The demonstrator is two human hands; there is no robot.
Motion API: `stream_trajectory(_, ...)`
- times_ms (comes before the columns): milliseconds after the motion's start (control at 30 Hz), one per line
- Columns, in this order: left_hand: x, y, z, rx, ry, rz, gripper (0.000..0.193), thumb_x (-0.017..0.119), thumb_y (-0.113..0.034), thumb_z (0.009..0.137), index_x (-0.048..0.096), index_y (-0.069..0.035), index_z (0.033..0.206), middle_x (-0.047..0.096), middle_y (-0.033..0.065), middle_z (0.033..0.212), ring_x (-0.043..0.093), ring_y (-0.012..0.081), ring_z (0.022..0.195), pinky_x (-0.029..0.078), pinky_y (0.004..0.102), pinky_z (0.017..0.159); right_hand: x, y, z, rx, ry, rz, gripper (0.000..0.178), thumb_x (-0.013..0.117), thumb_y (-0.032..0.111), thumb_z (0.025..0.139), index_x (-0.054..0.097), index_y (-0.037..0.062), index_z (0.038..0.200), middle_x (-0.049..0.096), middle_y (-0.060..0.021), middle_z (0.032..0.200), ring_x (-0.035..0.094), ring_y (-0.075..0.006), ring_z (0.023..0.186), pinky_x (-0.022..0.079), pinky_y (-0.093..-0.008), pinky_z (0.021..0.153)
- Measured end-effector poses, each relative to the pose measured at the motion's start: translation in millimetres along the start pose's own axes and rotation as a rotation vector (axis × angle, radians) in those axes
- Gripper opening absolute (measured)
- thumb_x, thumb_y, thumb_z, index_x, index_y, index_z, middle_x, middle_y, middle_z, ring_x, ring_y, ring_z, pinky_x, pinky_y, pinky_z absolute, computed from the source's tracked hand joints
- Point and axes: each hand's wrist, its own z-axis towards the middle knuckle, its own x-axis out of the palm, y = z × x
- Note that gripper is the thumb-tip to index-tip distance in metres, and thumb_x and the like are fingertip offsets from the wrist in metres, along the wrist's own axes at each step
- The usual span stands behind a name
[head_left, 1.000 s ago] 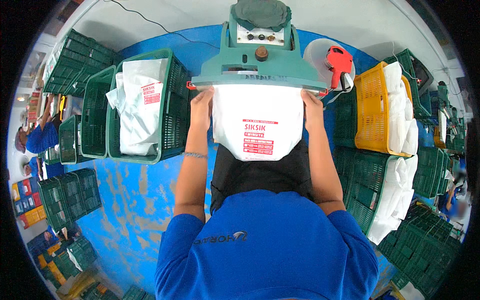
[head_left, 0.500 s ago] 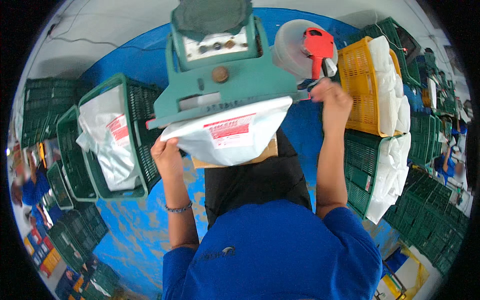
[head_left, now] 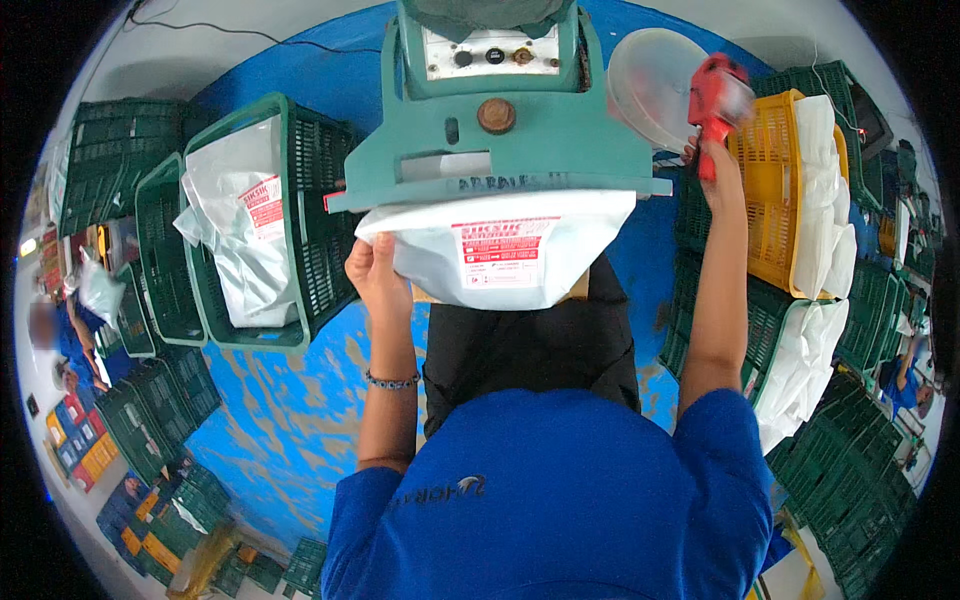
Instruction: The person repeatedly picks white plastic bags from a green basket, places them on a heat-sealing machine, and seals them using a red handheld heat gun. Sealed bags are placed into a yellow basket. The process is repeated continuously throughout the clip.
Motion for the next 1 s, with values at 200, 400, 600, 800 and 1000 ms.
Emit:
stream_trajectory(200,-1.3,16.4,0.5,0.096,-0.031,-0.007,0.028,0.062,-0.024,0.09,0.063,0.002,0.1,0.064,0.0014,0.092,0.055,0.0072,0.081,0.043,0.0223,0.074,-31.4,-62.4,-206.5,-0.411,0.025,-0.662,0.041,0.057,0.015,0.084,0.048,0.0024,0.122,0.055,-0.0124,0.117,0.055,-0.0249,0.105,0.045,-0.0381,0.091)
stream_trajectory(400,0.7,16.5,0.3,0.054,-0.012,-0.031,0.028,0.061,-0.026,0.09,0.064,0.001,0.095,0.064,0.0007,0.089,0.055,0.0066,0.078,0.043,0.022,0.071,47.6,-73.5,-324.0,-0.201,0.36,-0.456,0.041,0.062,0.023,0.077,0.054,0.005,0.113,0.057,-0.0137,0.11,0.056,-0.03,0.1,0.046,-0.0423,0.087)
stream_trajectory(600,10.9,10.3,-1.8,0.09,-0.02,-0.106,0.028,0.063,-0.023,0.089,0.064,0.004,0.094,0.065,0.0045,0.088,0.056,0.0086,0.077,0.045,0.0232,0.071,73.3,-17.7,-335.9,-0.109,0.407,-1.323,0.038,0.066,0.031,0.07,0.061,0.0047,0.097,0.063,-0.0193,0.09,0.061,-0.0385,0.084,0.049,-0.0464,0.073)
stream_trajectory(800,-2.4,17.9,-2.1,0.045,-0.002,-0.168,0.022,0.062,-0.02,0.09,0.063,0.002,0.089,0.063,0.0022,0.086,0.056,0.0084,0.076,0.045,0.0241,0.069,-3.9,27.5,-322.1,-0.129,0.305,-0.821,0.041,0.071,0.025,0.07,0.063,0.0034,0.103,0.066,-0.0097,0.091,0.063,-0.0241,0.086,0.049,-0.0372,0.077)
stream_trajectory(1000,-23.8,32.5,-9.4,-0.014,0.116,-0.094,0.06,0.059,-0.028,0.087,0.034,0.002,0.132,0.053,0.0111,0.117,0.056,0.0219,0.105,0.046,0.0345,0.087,-6.5,32.2,-119.2,-0.378,-0.037,-0.842,0.038,0.066,0.019,0.075,0.059,0.0009,0.107,0.064,-0.0108,0.098,0.06,-0.0241,0.093,0.044,-0.0362,0.085)
